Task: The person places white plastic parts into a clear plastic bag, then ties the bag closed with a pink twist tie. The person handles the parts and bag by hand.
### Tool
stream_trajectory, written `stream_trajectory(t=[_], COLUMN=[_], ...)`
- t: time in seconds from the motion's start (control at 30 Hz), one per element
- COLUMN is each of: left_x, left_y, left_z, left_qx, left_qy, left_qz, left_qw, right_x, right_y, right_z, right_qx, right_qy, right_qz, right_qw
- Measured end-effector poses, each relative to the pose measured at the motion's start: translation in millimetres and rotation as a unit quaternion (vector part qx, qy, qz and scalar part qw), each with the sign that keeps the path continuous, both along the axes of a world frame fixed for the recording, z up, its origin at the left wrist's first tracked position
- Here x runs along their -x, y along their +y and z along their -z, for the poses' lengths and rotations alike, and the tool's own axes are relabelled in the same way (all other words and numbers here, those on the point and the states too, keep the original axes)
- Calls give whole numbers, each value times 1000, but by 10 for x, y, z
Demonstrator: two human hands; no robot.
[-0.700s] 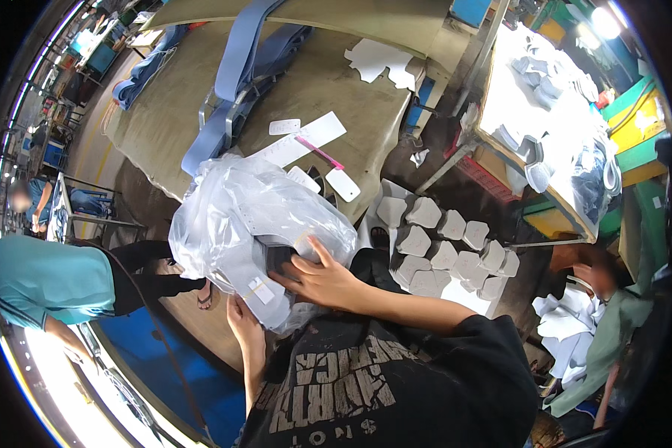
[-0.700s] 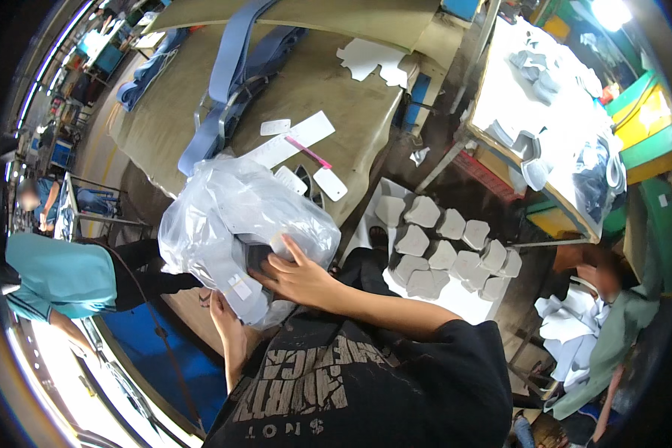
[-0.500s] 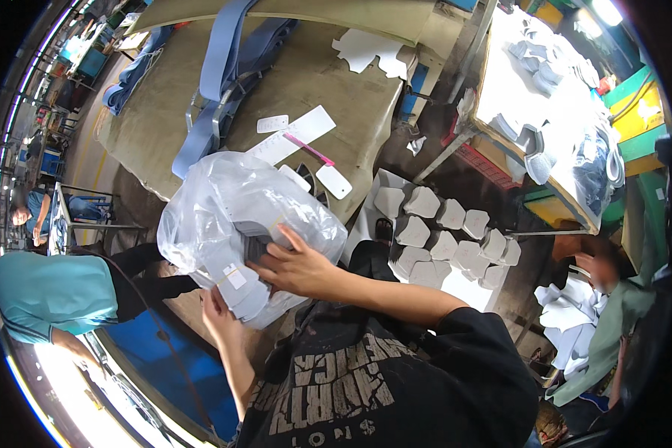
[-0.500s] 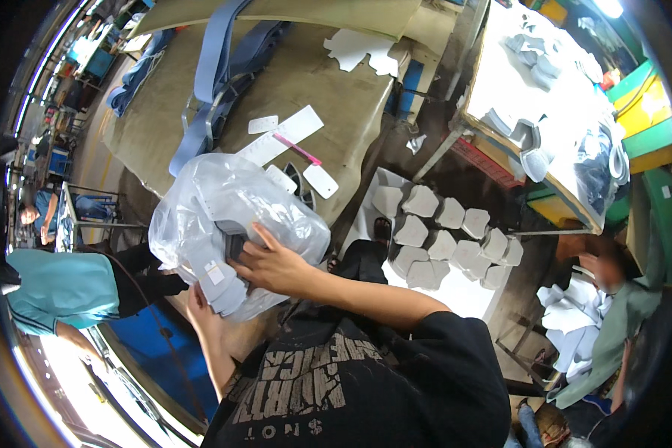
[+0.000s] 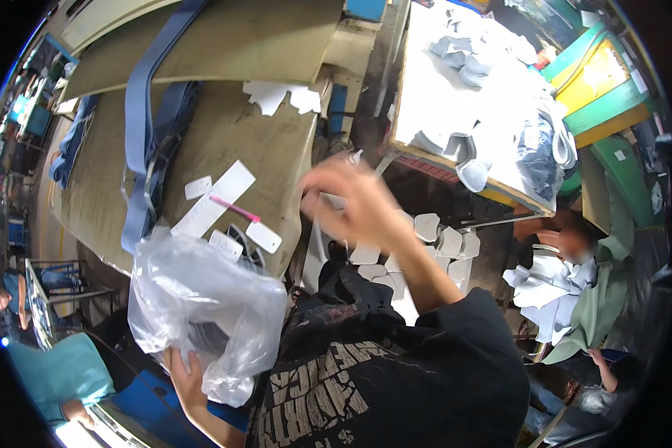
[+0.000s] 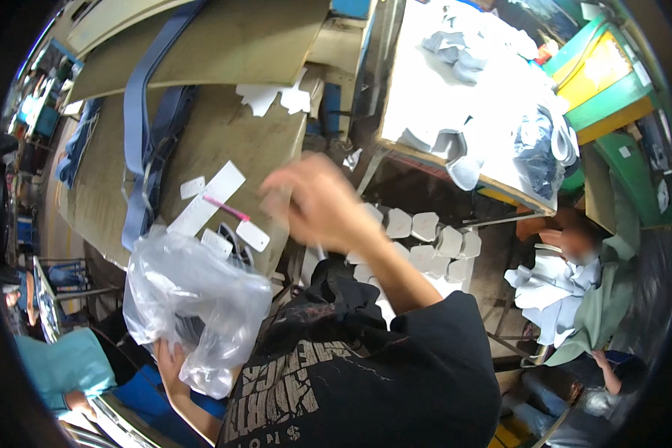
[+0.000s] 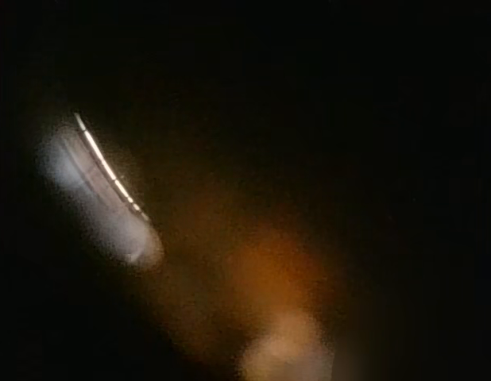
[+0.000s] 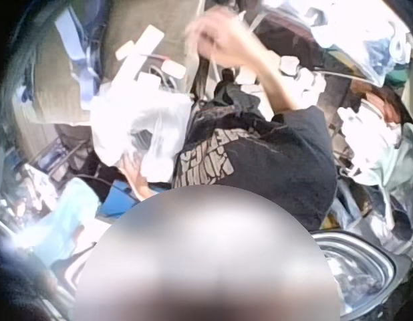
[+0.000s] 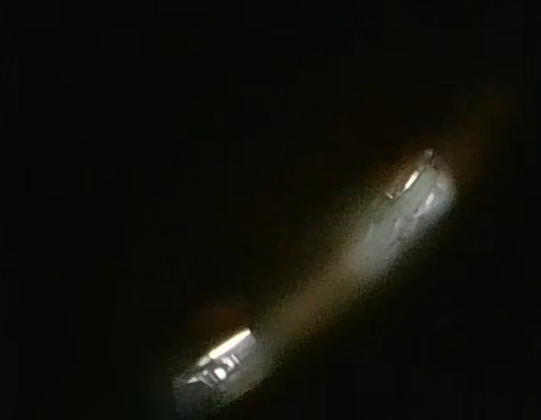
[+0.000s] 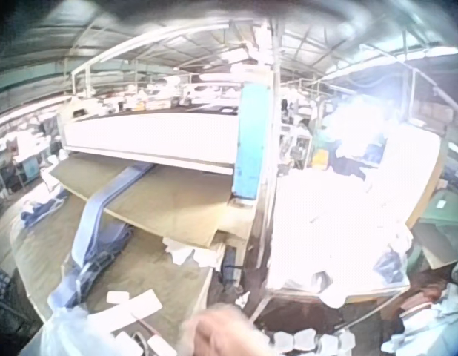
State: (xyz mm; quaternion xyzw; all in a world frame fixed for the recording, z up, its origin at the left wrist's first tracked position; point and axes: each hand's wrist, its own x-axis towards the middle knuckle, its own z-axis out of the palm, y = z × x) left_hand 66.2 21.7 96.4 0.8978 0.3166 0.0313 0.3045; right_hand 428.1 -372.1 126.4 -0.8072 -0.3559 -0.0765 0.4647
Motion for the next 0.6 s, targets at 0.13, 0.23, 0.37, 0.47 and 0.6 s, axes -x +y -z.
stream_trajectory(t=[0.13, 0.23, 0.37, 0.47, 0.6], left_x=[-68, -96, -282, -462, -626], left_y=[-47, -110, -226, -322, -389], left_z=[570, 650, 633, 633, 661], left_qx=[170, 127, 76, 66, 64], left_qy=[-64, -28, 19, 33, 42], left_qz=[-95, -133, -141, -135, -125], left_qw=[979, 983, 987, 988, 989], right_x=[-938, -1027, -989, -1025, -1166], right_y=[-1649, -3039, -3897, -3979, -3835], right_z=[613, 1341, 2321, 2507, 2163], right_qx=[145, 255, 157, -73, -192], right_qy=[-43, 157, 122, 235, 350], right_qz=[507, 675, 578, 534, 536], right_qw=[849, 675, 791, 809, 744])
